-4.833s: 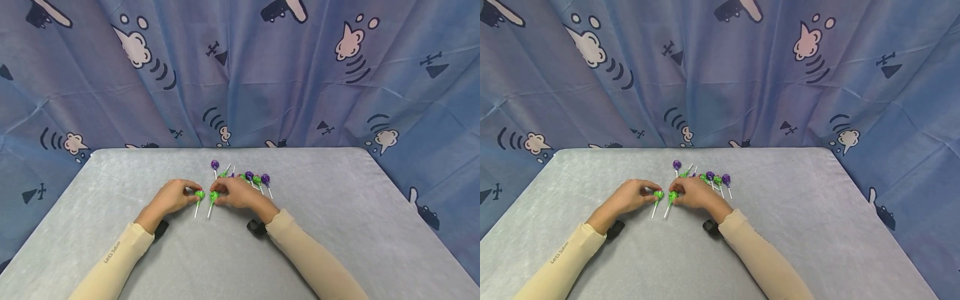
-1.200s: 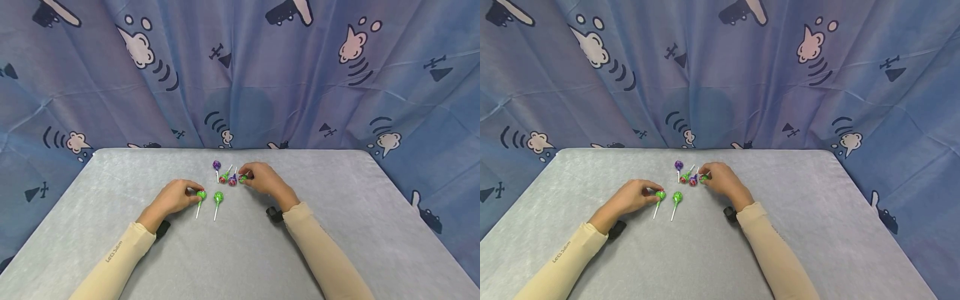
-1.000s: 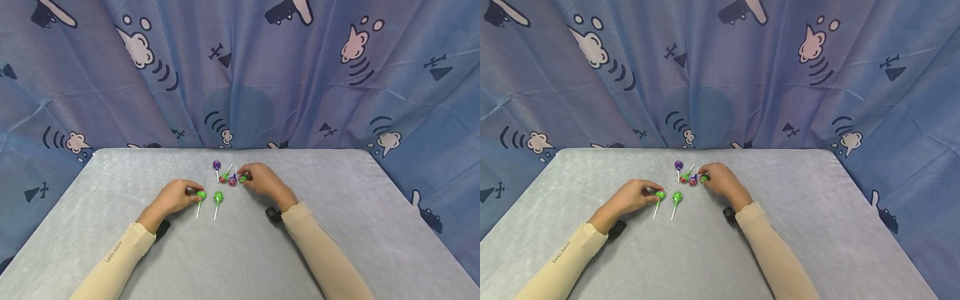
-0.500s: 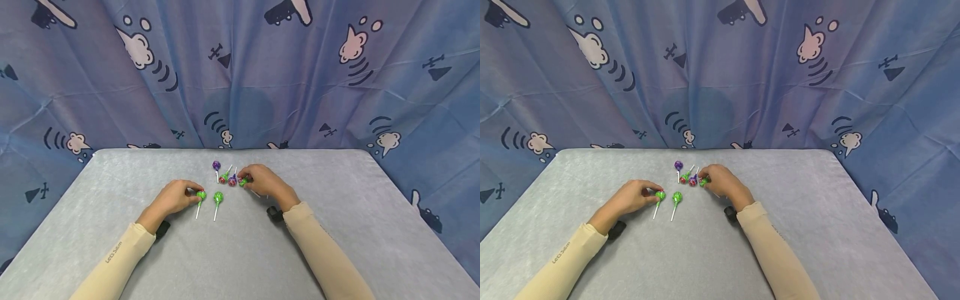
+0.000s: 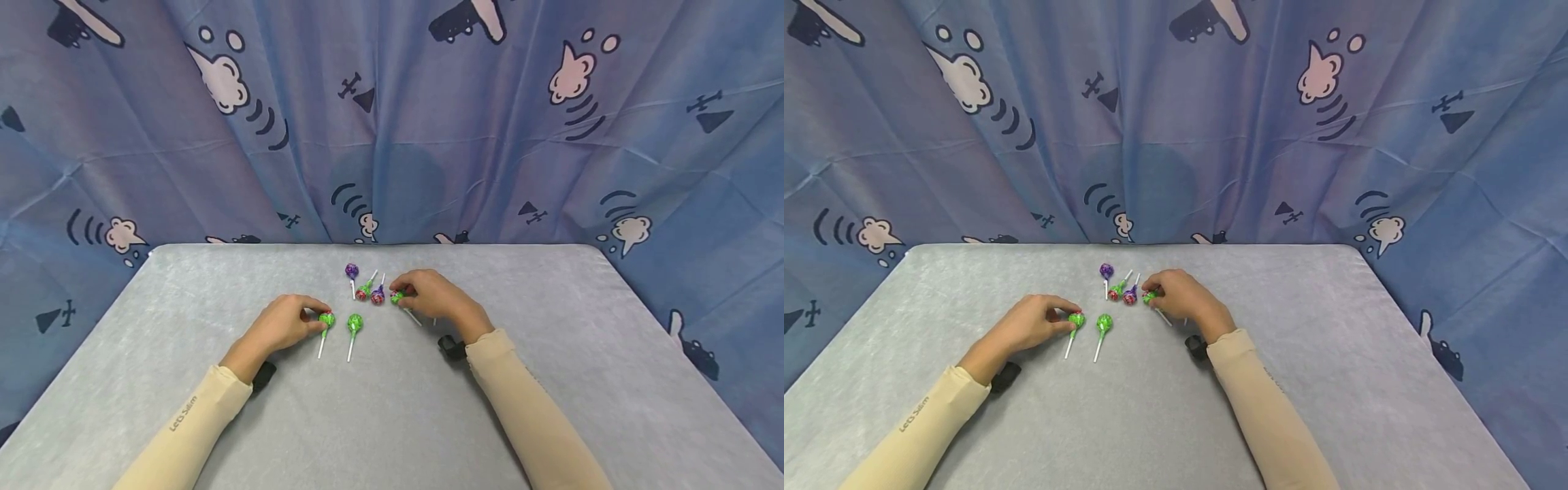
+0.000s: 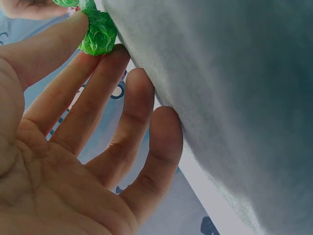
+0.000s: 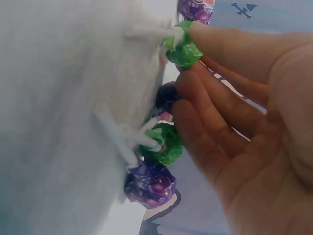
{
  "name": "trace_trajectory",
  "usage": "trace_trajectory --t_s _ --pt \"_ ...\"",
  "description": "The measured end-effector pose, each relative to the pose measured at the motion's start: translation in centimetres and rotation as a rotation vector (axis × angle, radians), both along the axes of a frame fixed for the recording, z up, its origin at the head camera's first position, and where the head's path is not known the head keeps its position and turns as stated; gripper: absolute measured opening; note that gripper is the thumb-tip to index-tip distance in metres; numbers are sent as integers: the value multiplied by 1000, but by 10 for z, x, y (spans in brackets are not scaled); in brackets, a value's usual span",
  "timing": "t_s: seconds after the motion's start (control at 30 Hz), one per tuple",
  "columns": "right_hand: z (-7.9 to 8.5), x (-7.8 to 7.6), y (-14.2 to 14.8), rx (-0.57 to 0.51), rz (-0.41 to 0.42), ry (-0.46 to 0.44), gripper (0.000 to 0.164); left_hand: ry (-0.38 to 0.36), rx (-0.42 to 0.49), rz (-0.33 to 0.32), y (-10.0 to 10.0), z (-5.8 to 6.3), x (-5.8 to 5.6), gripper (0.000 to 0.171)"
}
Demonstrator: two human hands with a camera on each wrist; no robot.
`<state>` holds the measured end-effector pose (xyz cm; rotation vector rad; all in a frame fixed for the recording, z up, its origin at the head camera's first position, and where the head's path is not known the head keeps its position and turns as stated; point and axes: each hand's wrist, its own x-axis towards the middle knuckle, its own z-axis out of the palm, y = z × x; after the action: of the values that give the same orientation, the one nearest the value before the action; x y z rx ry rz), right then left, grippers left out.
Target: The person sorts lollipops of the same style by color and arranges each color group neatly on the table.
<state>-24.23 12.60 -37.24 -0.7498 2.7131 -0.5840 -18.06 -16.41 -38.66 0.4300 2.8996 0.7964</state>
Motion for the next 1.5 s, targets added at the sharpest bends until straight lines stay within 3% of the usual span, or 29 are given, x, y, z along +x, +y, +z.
trace_trajectory --t_s 0.6,1.1,1.5 --pt "-5 -5 0 -25 -42 -57 35 1 -4 -6 -1 -1 -1 29" --pt "-6 -4 0 -32 -27 -20 36 -14 -3 -7 -1 1 -1 30" --pt "-3 -3 2 -60 -28 -52 34 -16 10 -19 -2 0 -3 31"
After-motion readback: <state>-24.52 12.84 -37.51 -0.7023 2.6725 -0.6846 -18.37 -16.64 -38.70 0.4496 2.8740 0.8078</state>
